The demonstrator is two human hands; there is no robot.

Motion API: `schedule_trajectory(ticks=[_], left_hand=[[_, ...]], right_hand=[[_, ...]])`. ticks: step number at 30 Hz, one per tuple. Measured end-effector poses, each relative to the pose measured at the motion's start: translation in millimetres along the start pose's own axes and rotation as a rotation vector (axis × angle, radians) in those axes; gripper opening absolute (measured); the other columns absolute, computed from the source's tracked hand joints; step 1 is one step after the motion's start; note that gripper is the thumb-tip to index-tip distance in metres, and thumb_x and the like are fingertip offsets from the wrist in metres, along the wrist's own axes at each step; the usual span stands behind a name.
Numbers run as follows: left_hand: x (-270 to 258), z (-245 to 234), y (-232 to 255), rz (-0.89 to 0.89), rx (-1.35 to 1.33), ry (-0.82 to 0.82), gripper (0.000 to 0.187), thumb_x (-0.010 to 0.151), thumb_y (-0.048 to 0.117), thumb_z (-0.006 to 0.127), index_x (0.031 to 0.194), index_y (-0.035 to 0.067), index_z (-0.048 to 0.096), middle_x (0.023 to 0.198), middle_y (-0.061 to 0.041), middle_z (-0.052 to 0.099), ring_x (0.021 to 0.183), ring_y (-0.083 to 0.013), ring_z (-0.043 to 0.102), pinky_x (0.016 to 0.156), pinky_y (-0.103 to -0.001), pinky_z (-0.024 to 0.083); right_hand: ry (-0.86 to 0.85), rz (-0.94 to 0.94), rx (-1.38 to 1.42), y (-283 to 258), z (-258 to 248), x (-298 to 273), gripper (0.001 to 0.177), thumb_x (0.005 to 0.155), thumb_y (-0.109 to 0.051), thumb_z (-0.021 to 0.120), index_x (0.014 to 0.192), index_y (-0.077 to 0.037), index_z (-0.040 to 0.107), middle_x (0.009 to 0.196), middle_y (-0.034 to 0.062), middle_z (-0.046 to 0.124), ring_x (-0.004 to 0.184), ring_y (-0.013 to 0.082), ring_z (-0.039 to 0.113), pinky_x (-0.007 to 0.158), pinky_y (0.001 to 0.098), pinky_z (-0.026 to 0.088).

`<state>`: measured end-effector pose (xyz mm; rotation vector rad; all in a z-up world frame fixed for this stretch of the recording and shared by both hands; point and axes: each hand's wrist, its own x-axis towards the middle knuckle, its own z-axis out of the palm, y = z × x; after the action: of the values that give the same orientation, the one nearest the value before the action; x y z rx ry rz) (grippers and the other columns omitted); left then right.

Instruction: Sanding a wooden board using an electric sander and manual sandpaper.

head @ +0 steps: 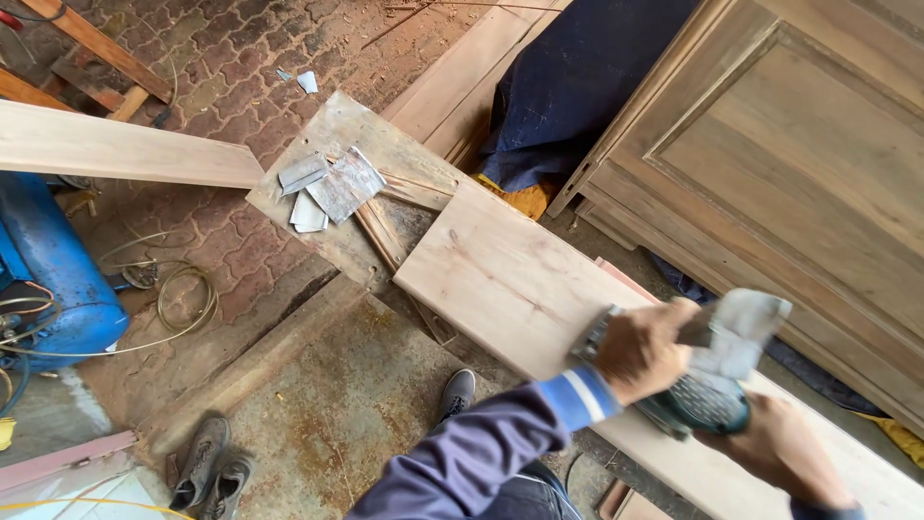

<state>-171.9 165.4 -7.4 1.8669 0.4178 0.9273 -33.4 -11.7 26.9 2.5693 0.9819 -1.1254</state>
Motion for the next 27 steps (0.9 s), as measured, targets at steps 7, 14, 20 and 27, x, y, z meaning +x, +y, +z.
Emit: schedule_trajectory(ticks=[7, 14, 20, 27], left_hand=[[30, -131, -36, -0.147, 0.112, 0.074, 0.033, 0.082, 0.007, 0.076, 0.111, 0.008, 0.06, 0.081, -0.017, 0.071, 0.071, -0.0338, 0.072, 0.062, -0.044, 0.059], [44, -227, -98, -0.109, 0.22, 0.22, 0.009, 0.103, 0.011, 0.055, 0.104, 0.007, 0.063, 0.071, -0.007, 0.068, 0.061, -0.0172, 0.07, 0.052, -0.032, 0.058], [33, -263, -94, -0.164, 0.223, 0.248, 0.026, 0.11, 0.024, 0.054, 0.1, 0.003, 0.067, 0.071, -0.009, 0.068, 0.059, -0.0173, 0.066, 0.053, -0.031, 0.053], [-2, -218, -66, -0.21, 0.133, 0.318, 0.029, 0.112, 0.023, 0.064, 0.111, -0.005, 0.071, 0.099, -0.013, 0.075, 0.088, -0.021, 0.069, 0.078, -0.037, 0.054]], right_hand=[[0.126, -0.262, -0.075, -155, -29, 21, 0.045, 0.071, -0.046, 0.088, 0.101, -0.014, 0.08, 0.085, 0.0113, 0.08, 0.073, 0.0252, 0.077, 0.075, 0.0398, 0.063], [0.2, -0.344, -0.075, -275, -38, 37, 0.045, 0.069, -0.046, 0.086, 0.099, -0.014, 0.078, 0.082, 0.0114, 0.078, 0.067, 0.0265, 0.074, 0.07, 0.0422, 0.062], [0.184, -0.338, -0.084, -307, -28, 32, 0.037, 0.072, -0.036, 0.08, 0.093, -0.006, 0.077, 0.083, 0.0167, 0.076, 0.072, 0.03, 0.075, 0.072, 0.0426, 0.063], [0.35, -0.373, 0.066, -248, 2, -3, 0.022, 0.064, -0.022, 0.073, 0.079, -0.007, 0.077, 0.077, 0.0202, 0.072, 0.072, 0.0376, 0.073, 0.067, 0.0474, 0.061]])
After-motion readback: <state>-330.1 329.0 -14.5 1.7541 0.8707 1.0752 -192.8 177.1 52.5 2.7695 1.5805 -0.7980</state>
